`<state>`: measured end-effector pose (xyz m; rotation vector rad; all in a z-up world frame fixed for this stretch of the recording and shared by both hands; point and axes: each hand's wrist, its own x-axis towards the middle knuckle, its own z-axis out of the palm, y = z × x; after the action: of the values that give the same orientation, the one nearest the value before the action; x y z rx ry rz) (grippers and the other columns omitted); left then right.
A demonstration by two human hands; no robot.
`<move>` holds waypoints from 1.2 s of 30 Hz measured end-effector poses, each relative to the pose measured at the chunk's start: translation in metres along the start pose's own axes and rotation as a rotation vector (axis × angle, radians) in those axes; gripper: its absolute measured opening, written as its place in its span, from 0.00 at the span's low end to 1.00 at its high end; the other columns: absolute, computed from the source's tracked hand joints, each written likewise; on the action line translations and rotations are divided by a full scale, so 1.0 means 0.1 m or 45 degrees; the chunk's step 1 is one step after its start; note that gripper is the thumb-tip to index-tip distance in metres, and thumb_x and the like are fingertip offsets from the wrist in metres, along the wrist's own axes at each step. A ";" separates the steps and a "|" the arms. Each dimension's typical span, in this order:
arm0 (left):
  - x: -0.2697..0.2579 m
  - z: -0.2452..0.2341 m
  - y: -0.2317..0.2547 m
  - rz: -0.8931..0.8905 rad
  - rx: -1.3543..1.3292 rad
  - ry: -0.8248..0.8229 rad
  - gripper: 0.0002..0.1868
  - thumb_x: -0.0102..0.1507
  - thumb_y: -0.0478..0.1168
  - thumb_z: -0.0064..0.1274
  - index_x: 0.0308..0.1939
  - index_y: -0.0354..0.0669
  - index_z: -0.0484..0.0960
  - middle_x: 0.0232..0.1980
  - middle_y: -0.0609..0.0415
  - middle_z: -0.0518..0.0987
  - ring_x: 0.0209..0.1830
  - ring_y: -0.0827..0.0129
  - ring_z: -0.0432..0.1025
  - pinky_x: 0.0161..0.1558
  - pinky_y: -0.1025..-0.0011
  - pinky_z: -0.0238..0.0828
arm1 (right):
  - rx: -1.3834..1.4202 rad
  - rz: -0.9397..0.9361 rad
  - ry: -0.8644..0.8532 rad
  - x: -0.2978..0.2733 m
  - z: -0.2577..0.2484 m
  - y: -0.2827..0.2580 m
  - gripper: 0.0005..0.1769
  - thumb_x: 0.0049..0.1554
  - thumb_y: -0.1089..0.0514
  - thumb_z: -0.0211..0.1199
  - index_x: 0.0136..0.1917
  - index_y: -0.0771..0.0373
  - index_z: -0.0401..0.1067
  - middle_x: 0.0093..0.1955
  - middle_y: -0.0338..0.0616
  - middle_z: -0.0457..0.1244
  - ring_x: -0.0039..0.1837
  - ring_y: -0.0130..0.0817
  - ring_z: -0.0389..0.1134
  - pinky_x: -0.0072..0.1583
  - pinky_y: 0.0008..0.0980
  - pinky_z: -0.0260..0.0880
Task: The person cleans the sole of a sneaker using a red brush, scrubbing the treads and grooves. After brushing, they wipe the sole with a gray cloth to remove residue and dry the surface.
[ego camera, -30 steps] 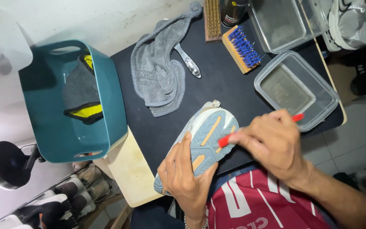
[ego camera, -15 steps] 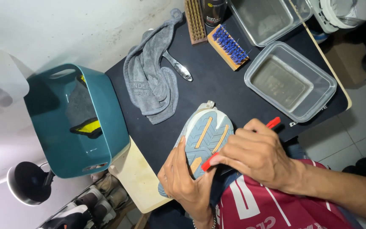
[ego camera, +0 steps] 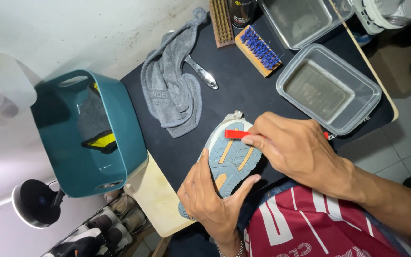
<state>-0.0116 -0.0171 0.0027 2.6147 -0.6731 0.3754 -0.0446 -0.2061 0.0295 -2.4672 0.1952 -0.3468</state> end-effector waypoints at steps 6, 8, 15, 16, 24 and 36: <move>0.11 -0.02 0.03 0.019 -0.023 -0.018 0.43 0.54 0.75 0.54 0.55 0.43 0.82 0.51 0.60 0.85 0.48 0.70 0.76 0.50 0.67 0.69 | -0.105 -0.019 -0.198 -0.28 -0.14 0.11 0.15 0.64 0.56 0.60 0.36 0.56 0.64 0.30 0.33 0.50 0.27 0.29 0.49 0.28 0.33 0.52; 0.08 -0.02 0.02 0.012 -0.023 -0.018 0.42 0.54 0.74 0.54 0.54 0.43 0.82 0.50 0.59 0.85 0.48 0.69 0.76 0.50 0.67 0.69 | -0.146 0.047 -0.247 -0.34 -0.23 0.13 0.14 0.64 0.55 0.60 0.37 0.54 0.64 0.30 0.32 0.50 0.27 0.30 0.49 0.28 0.34 0.52; 0.07 0.01 -0.01 -0.004 -0.075 0.006 0.41 0.54 0.72 0.58 0.54 0.42 0.82 0.50 0.58 0.85 0.48 0.69 0.77 0.51 0.67 0.70 | -0.116 0.012 -0.074 -0.16 0.06 -0.08 0.15 0.65 0.54 0.60 0.37 0.54 0.63 0.30 0.33 0.50 0.28 0.35 0.45 0.26 0.35 0.49; 0.10 0.01 0.01 -0.009 -0.075 -0.011 0.41 0.54 0.72 0.58 0.54 0.42 0.82 0.50 0.58 0.85 0.48 0.69 0.77 0.51 0.67 0.70 | -0.113 0.023 -0.087 -0.23 0.00 -0.02 0.15 0.65 0.54 0.60 0.37 0.54 0.63 0.30 0.33 0.50 0.28 0.35 0.45 0.26 0.35 0.49; 0.08 0.00 0.00 0.075 -0.017 -0.015 0.39 0.57 0.72 0.54 0.54 0.43 0.83 0.51 0.59 0.85 0.49 0.70 0.79 0.50 0.67 0.70 | -0.098 0.031 -0.146 -0.19 -0.13 0.07 0.17 0.65 0.50 0.58 0.35 0.55 0.65 0.29 0.29 0.58 0.27 0.31 0.54 0.29 0.34 0.54; 0.16 -0.02 -0.11 -0.015 -0.126 -0.143 0.45 0.53 0.71 0.63 0.62 0.42 0.78 0.53 0.55 0.83 0.52 0.65 0.77 0.52 0.64 0.69 | -0.154 0.555 -0.394 -0.58 -0.12 0.29 0.12 0.63 0.44 0.56 0.43 0.49 0.71 0.27 0.31 0.65 0.29 0.43 0.66 0.37 0.41 0.64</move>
<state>0.0070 -0.0140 0.0065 2.5585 -0.6945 0.1881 -0.1048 -0.2228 0.0091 -2.4704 0.6210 0.2376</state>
